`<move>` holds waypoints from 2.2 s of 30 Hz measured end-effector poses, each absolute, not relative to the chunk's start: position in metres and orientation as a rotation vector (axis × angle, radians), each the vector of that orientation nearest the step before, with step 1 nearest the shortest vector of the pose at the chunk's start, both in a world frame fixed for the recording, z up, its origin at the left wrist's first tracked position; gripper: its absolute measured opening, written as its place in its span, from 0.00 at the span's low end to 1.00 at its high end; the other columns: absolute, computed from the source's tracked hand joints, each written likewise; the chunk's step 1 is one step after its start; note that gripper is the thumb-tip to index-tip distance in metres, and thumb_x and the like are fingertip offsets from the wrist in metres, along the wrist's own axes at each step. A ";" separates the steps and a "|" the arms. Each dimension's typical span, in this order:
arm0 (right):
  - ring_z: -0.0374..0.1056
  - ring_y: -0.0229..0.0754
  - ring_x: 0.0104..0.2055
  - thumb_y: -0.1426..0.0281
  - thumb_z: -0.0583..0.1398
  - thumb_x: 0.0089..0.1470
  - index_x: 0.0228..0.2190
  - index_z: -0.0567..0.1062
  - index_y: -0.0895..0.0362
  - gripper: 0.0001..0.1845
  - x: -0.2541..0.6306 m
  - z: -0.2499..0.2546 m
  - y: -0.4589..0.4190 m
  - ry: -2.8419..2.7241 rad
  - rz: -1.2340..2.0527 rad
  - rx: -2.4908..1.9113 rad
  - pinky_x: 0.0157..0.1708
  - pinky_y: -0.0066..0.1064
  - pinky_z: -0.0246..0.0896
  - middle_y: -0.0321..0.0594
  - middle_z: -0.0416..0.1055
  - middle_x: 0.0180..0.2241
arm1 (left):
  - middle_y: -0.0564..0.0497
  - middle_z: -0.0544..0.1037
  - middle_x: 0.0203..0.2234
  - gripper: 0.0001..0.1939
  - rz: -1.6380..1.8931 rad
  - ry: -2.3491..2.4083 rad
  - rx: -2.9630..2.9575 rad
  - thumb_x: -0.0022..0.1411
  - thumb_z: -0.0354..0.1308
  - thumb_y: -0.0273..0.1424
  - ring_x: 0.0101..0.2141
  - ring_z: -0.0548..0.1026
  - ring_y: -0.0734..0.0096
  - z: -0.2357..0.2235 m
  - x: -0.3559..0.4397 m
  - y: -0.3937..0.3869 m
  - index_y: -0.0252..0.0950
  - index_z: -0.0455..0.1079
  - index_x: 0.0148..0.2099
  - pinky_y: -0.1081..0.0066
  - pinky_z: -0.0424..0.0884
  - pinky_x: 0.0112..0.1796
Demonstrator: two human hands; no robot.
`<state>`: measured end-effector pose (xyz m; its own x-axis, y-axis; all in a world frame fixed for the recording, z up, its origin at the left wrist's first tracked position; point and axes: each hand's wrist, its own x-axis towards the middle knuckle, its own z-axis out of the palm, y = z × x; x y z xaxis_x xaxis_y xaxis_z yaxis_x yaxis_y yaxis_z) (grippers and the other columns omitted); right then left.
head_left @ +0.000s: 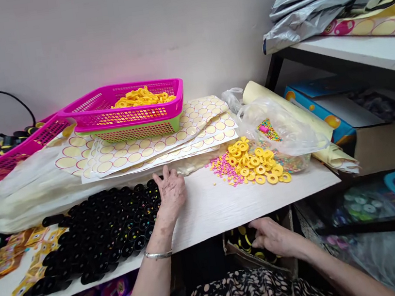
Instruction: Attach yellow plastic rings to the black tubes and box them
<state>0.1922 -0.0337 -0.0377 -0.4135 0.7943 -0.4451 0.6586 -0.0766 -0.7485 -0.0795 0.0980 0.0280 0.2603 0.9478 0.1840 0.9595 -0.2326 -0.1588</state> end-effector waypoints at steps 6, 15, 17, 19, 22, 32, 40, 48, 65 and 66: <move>0.62 0.45 0.39 0.76 0.59 0.38 0.30 0.72 0.59 0.11 0.186 -0.026 -0.031 -2.265 1.316 -1.529 0.36 0.31 0.55 0.43 0.68 0.36 | 0.42 0.73 0.35 0.09 -0.305 -1.819 -2.336 0.52 0.49 0.25 0.48 0.63 0.50 0.044 -0.070 0.086 0.34 0.70 0.30 0.53 0.58 0.45; 0.61 0.39 0.34 0.72 0.51 0.54 0.33 0.71 0.58 0.09 0.145 -0.002 0.046 -2.118 0.703 -1.461 0.33 0.29 0.53 0.40 0.66 0.32 | 0.54 0.74 0.27 0.16 -0.941 -2.422 -2.572 0.45 0.57 0.28 0.26 0.70 0.74 0.012 -0.030 0.043 0.37 0.67 0.40 0.74 0.65 0.29; 0.61 0.40 0.36 0.72 0.50 0.55 0.35 0.71 0.58 0.10 0.134 -0.005 0.071 -2.288 0.519 -1.546 0.32 0.29 0.52 0.42 0.65 0.36 | 0.53 0.74 0.31 0.20 -1.171 -2.449 -2.536 0.44 0.58 0.27 0.29 0.72 0.73 -0.002 -0.025 0.039 0.36 0.65 0.43 0.73 0.67 0.33; 0.60 0.41 0.36 0.73 0.48 0.56 0.33 0.71 0.58 0.12 0.126 -0.009 0.086 -2.450 0.411 -1.581 0.30 0.29 0.50 0.43 0.65 0.36 | 0.50 0.74 0.34 0.23 -1.354 -2.449 -2.520 0.43 0.59 0.27 0.34 0.73 0.71 -0.013 -0.024 0.036 0.35 0.65 0.45 0.71 0.69 0.37; 0.59 0.43 0.36 0.76 0.48 0.54 0.32 0.71 0.58 0.12 0.122 -0.013 0.093 -2.564 0.375 -1.551 0.29 0.30 0.48 0.44 0.65 0.35 | 0.47 0.73 0.38 0.26 -1.451 -2.460 -2.509 0.41 0.62 0.28 0.38 0.73 0.67 -0.025 -0.026 0.034 0.33 0.65 0.47 0.67 0.69 0.42; 0.60 0.41 0.38 0.75 0.51 0.54 0.33 0.70 0.58 0.09 0.102 -0.002 0.110 -2.535 0.394 -1.366 0.33 0.28 0.50 0.41 0.65 0.34 | 0.49 0.74 0.37 0.28 -1.706 -2.417 -2.403 0.40 0.66 0.30 0.38 0.73 0.66 -0.041 -0.033 0.026 0.34 0.67 0.47 0.64 0.69 0.43; 0.62 0.39 0.35 0.73 0.55 0.51 0.34 0.73 0.56 0.08 0.038 0.008 0.144 -2.795 0.570 -0.962 0.29 0.27 0.49 0.38 0.66 0.34 | 0.51 0.76 0.35 0.19 -1.460 -2.147 -2.617 0.43 0.66 0.28 0.39 0.70 0.63 -0.029 -0.031 0.027 0.39 0.73 0.42 0.63 0.66 0.43; 0.61 0.38 0.29 0.80 0.53 0.46 0.29 0.74 0.58 0.11 0.021 -0.002 0.151 -2.822 0.562 -1.076 0.25 0.27 0.44 0.40 0.68 0.28 | 0.51 0.76 0.39 0.20 -1.478 -2.141 -2.670 0.44 0.65 0.28 0.42 0.70 0.62 -0.025 -0.034 0.029 0.41 0.72 0.43 0.63 0.64 0.43; 0.59 0.37 0.31 0.75 0.51 0.53 0.23 0.70 0.60 0.10 0.111 -0.013 0.120 -2.651 0.543 -1.226 0.31 0.27 0.48 0.39 0.64 0.27 | 0.52 0.76 0.31 0.16 -1.376 -2.181 -2.665 0.42 0.66 0.33 0.37 0.70 0.65 -0.031 -0.033 0.029 0.40 0.72 0.37 0.66 0.63 0.40; 0.58 0.37 0.31 0.76 0.51 0.53 0.22 0.69 0.60 0.11 0.109 -0.013 0.120 -2.646 0.530 -1.241 0.30 0.27 0.48 0.39 0.64 0.27 | 0.52 0.76 0.31 0.16 -1.391 -2.182 -2.661 0.42 0.66 0.34 0.38 0.70 0.65 -0.032 -0.034 0.029 0.40 0.73 0.37 0.66 0.63 0.40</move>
